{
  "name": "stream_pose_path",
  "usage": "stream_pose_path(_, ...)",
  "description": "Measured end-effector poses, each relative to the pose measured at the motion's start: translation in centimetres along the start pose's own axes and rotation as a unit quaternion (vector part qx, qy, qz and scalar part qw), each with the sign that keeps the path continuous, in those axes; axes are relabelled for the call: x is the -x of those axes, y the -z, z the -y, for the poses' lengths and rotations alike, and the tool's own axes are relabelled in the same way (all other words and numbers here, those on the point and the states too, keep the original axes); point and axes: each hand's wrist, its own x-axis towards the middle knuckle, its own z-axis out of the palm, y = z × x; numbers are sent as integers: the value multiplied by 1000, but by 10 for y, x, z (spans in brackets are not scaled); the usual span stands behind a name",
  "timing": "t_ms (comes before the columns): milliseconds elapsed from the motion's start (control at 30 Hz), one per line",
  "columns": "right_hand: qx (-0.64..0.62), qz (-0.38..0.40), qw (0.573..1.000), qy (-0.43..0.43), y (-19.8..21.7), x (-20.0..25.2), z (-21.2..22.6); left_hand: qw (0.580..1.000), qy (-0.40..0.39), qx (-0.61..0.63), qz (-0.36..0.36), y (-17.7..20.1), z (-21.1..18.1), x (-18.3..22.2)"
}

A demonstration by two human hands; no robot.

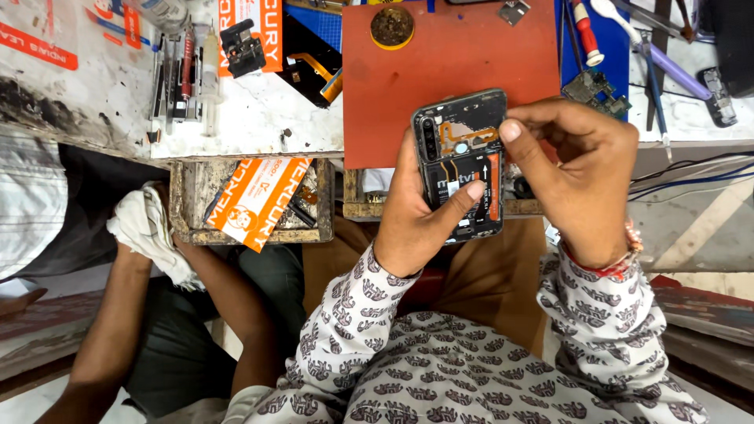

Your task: The person uses a screwdriver to remove and replace components inside a mobile phone on a workbench. They handle internal parts, cables, and use a tool to manipulate small screws and connectors.

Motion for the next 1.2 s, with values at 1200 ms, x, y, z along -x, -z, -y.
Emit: stream_pose_path(1200,36,-5,999,15,0,6,-10,1000,9,-6,11,4,8,-3)
